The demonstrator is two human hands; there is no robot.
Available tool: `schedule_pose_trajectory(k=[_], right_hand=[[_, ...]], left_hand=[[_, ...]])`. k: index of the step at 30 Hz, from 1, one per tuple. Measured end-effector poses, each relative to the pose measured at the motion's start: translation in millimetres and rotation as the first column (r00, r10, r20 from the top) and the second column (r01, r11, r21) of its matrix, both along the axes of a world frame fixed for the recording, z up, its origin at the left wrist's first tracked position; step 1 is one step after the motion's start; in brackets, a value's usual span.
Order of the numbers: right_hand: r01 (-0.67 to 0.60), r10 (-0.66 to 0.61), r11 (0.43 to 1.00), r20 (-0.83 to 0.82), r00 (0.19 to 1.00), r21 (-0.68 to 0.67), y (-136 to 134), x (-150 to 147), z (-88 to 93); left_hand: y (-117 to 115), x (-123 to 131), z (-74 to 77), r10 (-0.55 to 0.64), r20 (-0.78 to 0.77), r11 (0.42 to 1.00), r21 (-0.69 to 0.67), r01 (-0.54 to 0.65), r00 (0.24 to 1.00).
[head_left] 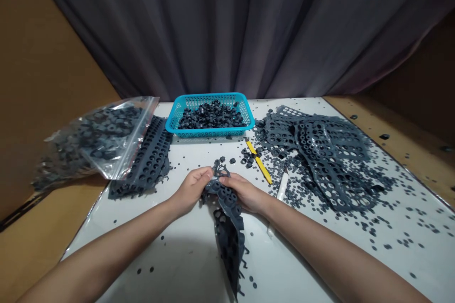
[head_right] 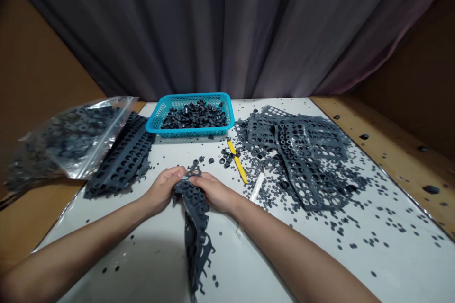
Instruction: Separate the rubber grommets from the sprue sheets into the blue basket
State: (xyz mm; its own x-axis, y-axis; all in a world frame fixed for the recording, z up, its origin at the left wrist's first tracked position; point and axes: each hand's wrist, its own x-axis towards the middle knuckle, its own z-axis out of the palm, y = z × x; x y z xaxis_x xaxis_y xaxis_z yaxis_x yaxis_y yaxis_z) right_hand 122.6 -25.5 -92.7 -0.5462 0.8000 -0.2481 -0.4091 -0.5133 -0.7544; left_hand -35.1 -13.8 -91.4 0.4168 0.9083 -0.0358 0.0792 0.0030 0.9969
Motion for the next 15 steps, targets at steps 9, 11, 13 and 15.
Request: schedule_pose_trajectory(k=[9, 11, 13, 15], right_hand=[[-0.178, 0.116, 0.936, 0.21, 0.971, 0.303, -1.9, 3.7, 1.8], [-0.222, 0.132, 0.915, 0.272, 0.953, 0.336, -0.7, 3.9, 4.1], [-0.25, 0.144, 0.908, 0.31, 0.94, 0.337, 1.0, 4.0, 6.3], [-0.276, 0.155, 0.896, 0.337, 0.929, 0.349, 2.9, 4.4, 8.8]], left_hand=[[15.4, -22.4, 51.1, -0.155, -0.811, 0.615, 0.368, 0.698, 0.564], [12.5, -22.6, 57.4, -0.068, -0.878, 0.557, 0.361, 0.748, 0.474], [8.7, -22.3, 61.6, 0.009, -0.901, 0.518, 0.376, 0.768, 0.434], [6.4, -22.5, 64.5, 0.028, -0.903, 0.51, 0.383, 0.77, 0.429]])
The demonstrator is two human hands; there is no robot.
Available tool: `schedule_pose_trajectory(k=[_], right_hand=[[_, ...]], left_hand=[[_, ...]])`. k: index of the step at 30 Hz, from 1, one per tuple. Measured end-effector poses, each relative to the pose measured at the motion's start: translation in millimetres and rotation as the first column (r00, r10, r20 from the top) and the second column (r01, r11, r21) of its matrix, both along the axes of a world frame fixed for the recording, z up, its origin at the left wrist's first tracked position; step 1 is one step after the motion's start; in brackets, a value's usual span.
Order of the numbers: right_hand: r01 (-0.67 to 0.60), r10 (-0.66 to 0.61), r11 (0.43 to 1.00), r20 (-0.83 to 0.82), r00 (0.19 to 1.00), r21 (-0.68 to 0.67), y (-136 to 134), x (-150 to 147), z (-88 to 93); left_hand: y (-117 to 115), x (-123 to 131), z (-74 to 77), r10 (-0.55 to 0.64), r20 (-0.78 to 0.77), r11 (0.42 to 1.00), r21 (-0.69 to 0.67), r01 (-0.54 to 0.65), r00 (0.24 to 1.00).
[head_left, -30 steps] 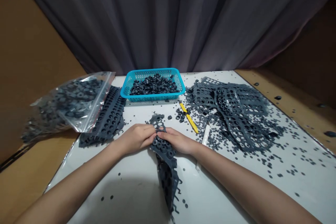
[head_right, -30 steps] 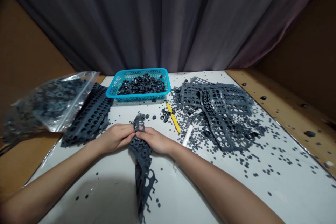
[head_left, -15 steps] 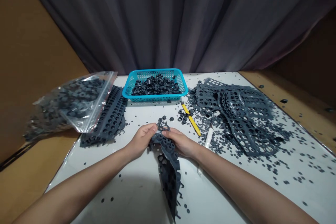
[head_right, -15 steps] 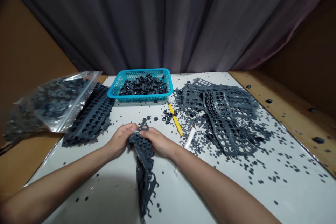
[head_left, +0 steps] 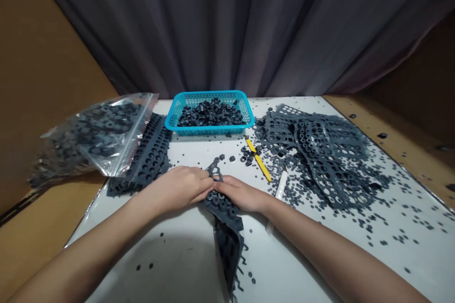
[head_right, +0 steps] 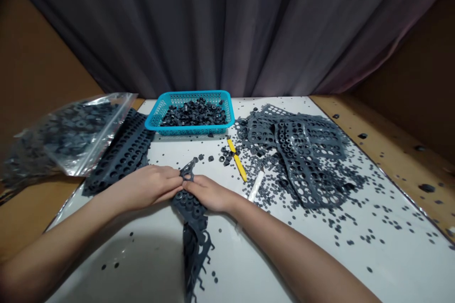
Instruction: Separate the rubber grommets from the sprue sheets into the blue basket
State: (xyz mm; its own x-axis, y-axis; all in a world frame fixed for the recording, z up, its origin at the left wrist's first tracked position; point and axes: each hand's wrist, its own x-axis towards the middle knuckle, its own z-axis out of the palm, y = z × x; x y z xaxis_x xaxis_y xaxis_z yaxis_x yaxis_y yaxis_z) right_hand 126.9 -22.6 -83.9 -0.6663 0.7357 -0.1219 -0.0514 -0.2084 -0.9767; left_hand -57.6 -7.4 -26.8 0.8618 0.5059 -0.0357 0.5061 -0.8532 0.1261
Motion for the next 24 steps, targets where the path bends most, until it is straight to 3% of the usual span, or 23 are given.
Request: schedule_pose_trajectory(k=[3, 5, 8, 11, 15, 24], right_hand=[[-0.038, 0.038, 0.999, 0.009, 0.999, 0.036, 1.4, 0.8, 2.4], [-0.044, 0.044, 0.999, -0.02, 0.999, -0.001, 0.7, 1.2, 1.1], [0.036, -0.057, 0.983, -0.113, 0.992, -0.179, -1.8, 1.0, -5.1], [0.116, -0.191, 0.928, -0.184, 0.964, -0.355, -4.2, -0.5, -10.1], [0.159, -0.272, 0.888, -0.214, 0.938, -0.43, -4.8, -2.6, -7.7], [0.157, -0.272, 0.889, -0.221, 0.937, -0.43, -7.5, -4.5, -7.1]], left_hand=[[1.7, -1.3, -0.8, 0.012, 0.096, 0.984, -0.176, 0.005, 0.995], [4.6, -1.2, -7.6, 0.048, 0.227, 0.92, -0.388, 0.045, 0.973], [6.0, 3.4, -27.3, 0.32, 0.406, 0.727, -0.685, 0.053, 0.856], [2.1, 12.0, -48.8, 0.656, 0.429, 0.503, -0.862, 0.063, 0.621], [-4.8, 21.2, -63.0, 0.836, 0.353, 0.337, -0.935, 0.115, 0.42], [-8.3, 28.5, -50.9, 0.947, 0.225, 0.159, -0.949, 0.272, 0.231]])
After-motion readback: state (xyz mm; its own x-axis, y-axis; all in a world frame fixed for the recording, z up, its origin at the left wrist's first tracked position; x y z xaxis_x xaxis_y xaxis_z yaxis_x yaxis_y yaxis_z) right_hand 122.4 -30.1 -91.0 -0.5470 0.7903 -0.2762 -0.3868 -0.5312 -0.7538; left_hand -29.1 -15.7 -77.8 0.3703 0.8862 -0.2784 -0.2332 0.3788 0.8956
